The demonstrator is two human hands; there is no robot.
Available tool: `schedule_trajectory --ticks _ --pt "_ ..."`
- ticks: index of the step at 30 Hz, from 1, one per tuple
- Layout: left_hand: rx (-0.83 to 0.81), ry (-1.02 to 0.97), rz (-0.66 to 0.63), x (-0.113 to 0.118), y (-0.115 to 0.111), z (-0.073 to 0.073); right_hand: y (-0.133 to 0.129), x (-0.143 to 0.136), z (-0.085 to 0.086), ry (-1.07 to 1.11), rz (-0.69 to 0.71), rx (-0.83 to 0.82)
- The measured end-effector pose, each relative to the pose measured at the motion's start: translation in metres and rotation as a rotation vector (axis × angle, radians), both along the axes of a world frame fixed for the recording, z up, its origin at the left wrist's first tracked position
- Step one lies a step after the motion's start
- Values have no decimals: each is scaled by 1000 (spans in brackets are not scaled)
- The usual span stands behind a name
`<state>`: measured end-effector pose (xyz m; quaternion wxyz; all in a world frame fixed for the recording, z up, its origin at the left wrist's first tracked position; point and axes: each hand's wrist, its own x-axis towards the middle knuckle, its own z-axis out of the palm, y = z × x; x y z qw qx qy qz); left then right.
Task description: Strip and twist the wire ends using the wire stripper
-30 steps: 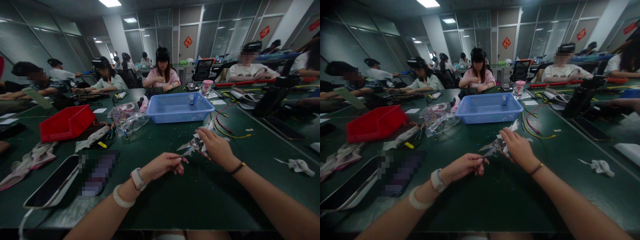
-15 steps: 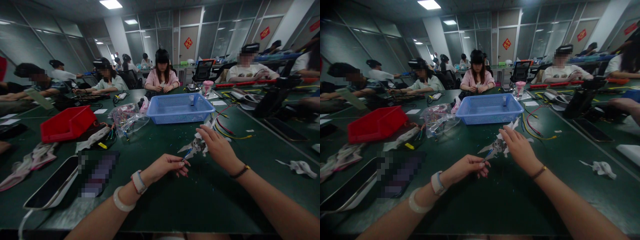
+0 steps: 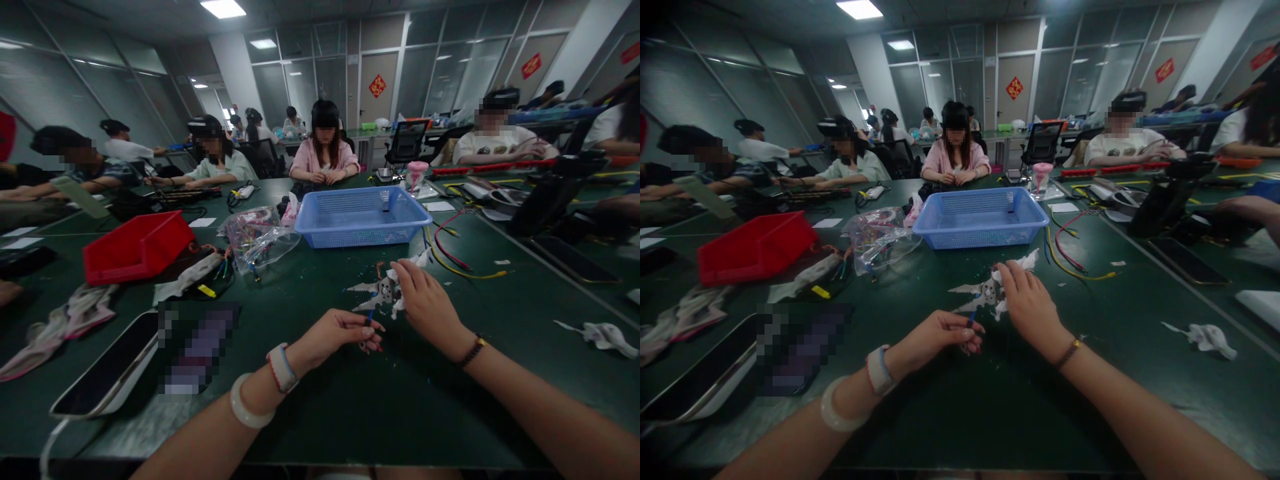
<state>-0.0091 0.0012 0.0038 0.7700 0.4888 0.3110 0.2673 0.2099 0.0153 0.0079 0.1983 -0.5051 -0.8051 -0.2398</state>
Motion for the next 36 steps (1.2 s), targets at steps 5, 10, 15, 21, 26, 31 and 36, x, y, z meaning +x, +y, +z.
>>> schedule_trajectory --ticks 5,10,15,21,26,31,36 --pt "6 1 -27 1 -2 1 -2 -6 -4 -26 -23 15" --pt "14 16 -33 0 -2 0 -1 -4 -5 -92 -33 58" --pt "23 24 -49 0 -2 -2 1 -1 -2 -145 -42 52" --pt "61 80 -65 0 -1 0 1 1 4 -157 -65 6" --pt "134 128 -78 -2 1 2 2 5 3 -71 -45 -84" --pt "154 110 -97 -4 5 -2 6 9 -1 14 14 -67" --pt "135 90 -99 -5 7 -3 8 14 0 6 -3 -17"
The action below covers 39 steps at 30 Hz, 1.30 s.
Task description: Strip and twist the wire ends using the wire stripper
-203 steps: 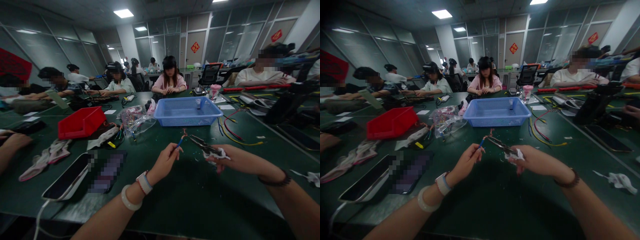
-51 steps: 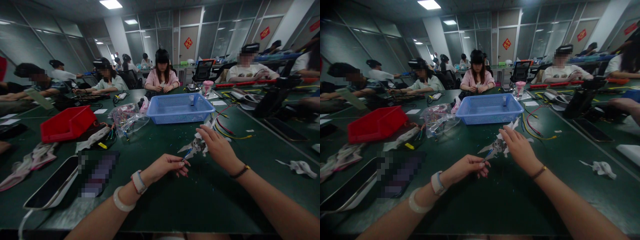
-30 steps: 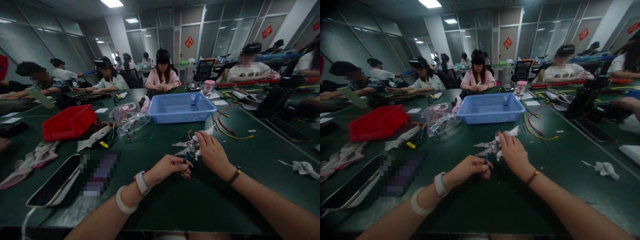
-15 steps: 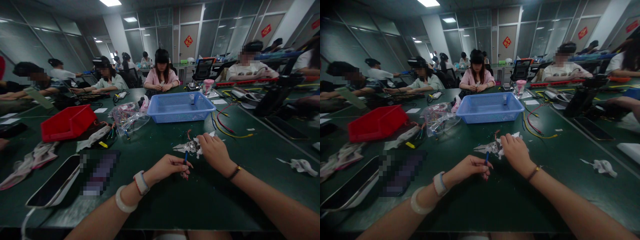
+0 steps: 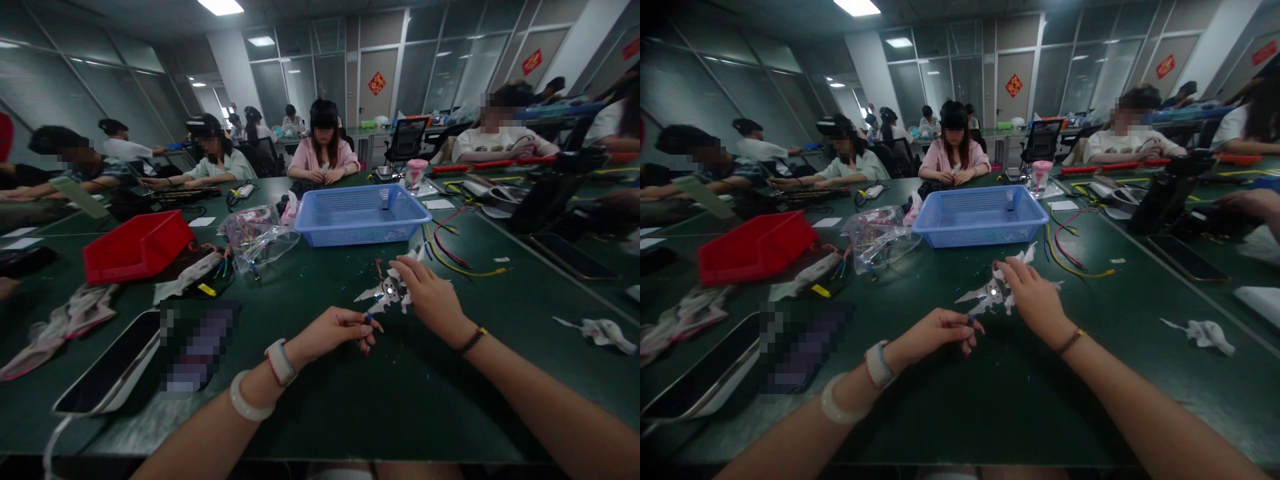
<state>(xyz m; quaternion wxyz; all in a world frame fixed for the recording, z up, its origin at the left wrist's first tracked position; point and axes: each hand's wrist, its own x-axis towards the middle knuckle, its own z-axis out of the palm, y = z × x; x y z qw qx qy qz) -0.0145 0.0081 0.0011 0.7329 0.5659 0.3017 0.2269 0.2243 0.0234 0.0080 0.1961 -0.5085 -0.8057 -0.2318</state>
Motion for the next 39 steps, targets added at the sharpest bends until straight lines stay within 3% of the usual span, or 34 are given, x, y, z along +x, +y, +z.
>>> schedule_trajectory --ticks 29,39 --pt "-163 -88 -141 -13 8 8 2 11 17 -144 79 305" --pt "-138 -31 -121 -15 10 10 1 10 11 -69 86 193"
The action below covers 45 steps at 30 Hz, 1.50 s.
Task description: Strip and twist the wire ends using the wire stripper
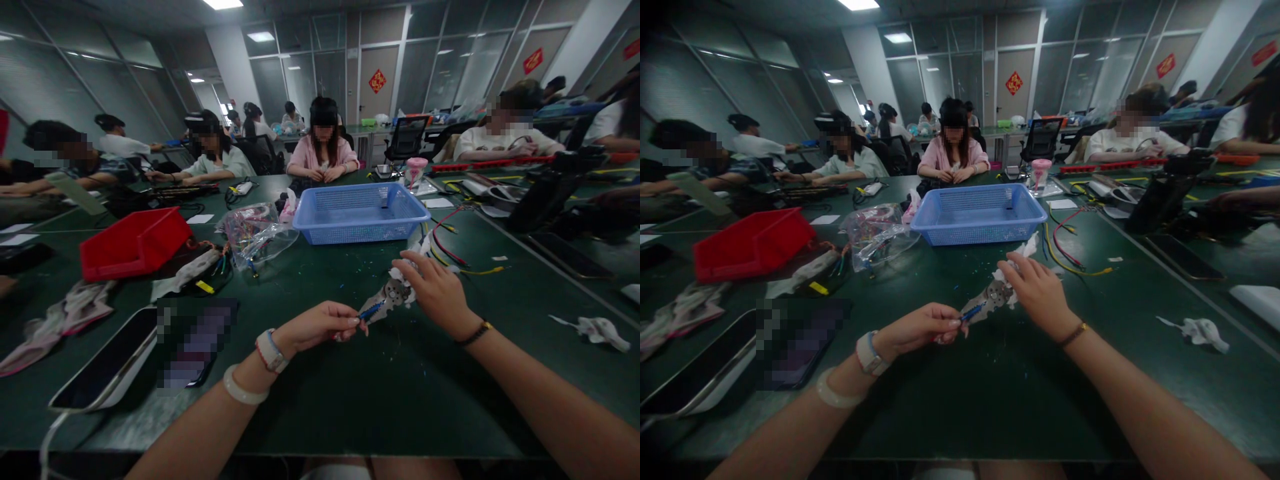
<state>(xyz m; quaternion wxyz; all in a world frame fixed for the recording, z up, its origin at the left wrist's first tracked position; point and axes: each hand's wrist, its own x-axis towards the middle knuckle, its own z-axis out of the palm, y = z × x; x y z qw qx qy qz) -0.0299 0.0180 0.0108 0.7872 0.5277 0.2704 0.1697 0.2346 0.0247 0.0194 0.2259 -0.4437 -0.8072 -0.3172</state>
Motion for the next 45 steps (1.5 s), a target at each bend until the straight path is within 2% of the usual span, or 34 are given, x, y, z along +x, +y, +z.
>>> schedule_trajectory --ticks 6,15,24,33,45 --pt "10 48 13 1 0 3 0 1 0 -10 41 13" --pt "-15 38 -16 1 0 2 -1 -2 5 -65 18 75" --pt "39 43 -11 1 0 2 -1 1 0 6 -38 -50" --pt "84 40 -8 0 1 -1 0 -1 -4 11 -55 -78" --pt "59 52 12 -2 4 -4 -2 1 1 -20 4 31"
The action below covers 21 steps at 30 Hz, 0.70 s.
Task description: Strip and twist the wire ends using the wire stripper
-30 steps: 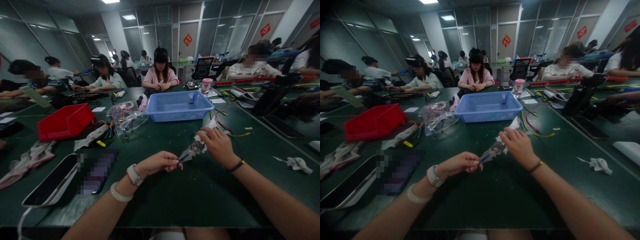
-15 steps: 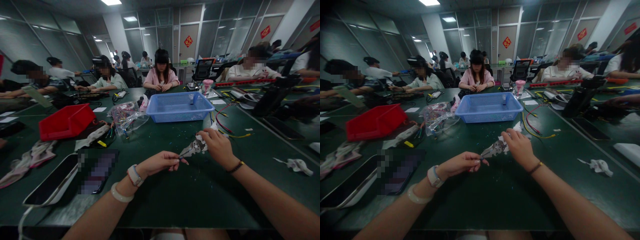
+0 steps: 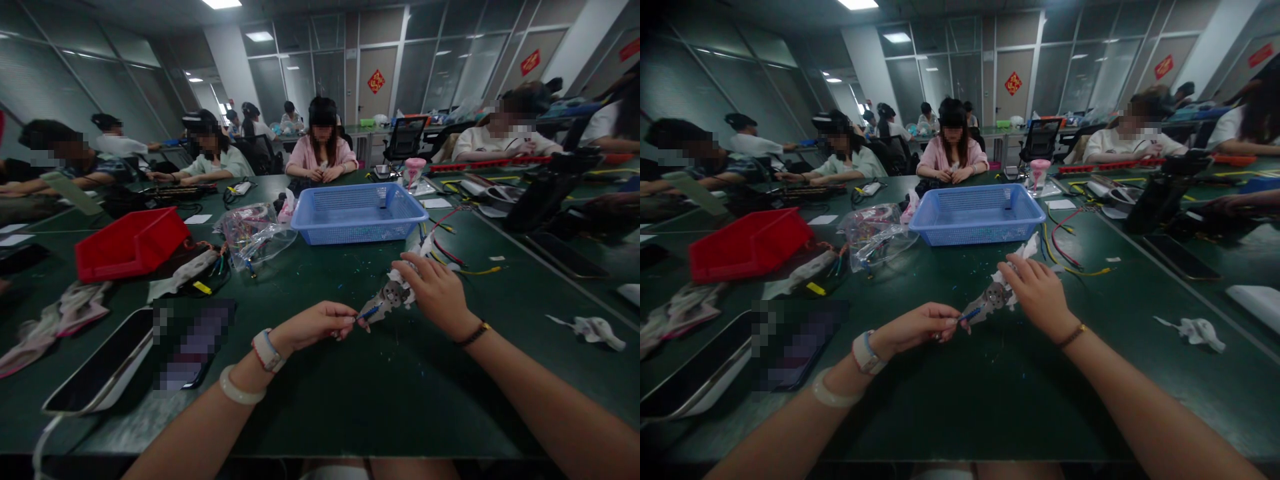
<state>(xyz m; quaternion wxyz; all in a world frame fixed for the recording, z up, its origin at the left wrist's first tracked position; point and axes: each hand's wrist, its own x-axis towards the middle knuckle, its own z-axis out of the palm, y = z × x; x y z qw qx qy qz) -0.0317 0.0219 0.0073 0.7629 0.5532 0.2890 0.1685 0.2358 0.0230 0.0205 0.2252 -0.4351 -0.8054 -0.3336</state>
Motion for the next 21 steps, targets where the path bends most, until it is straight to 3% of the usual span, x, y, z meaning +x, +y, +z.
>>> schedule_trajectory --ticks 10,21 --pt "8 4 31 0 0 -2 2 2 -3 11 10 -62" --pt "1 -40 50 0 0 -1 2 1 -7 19 -85 -196"
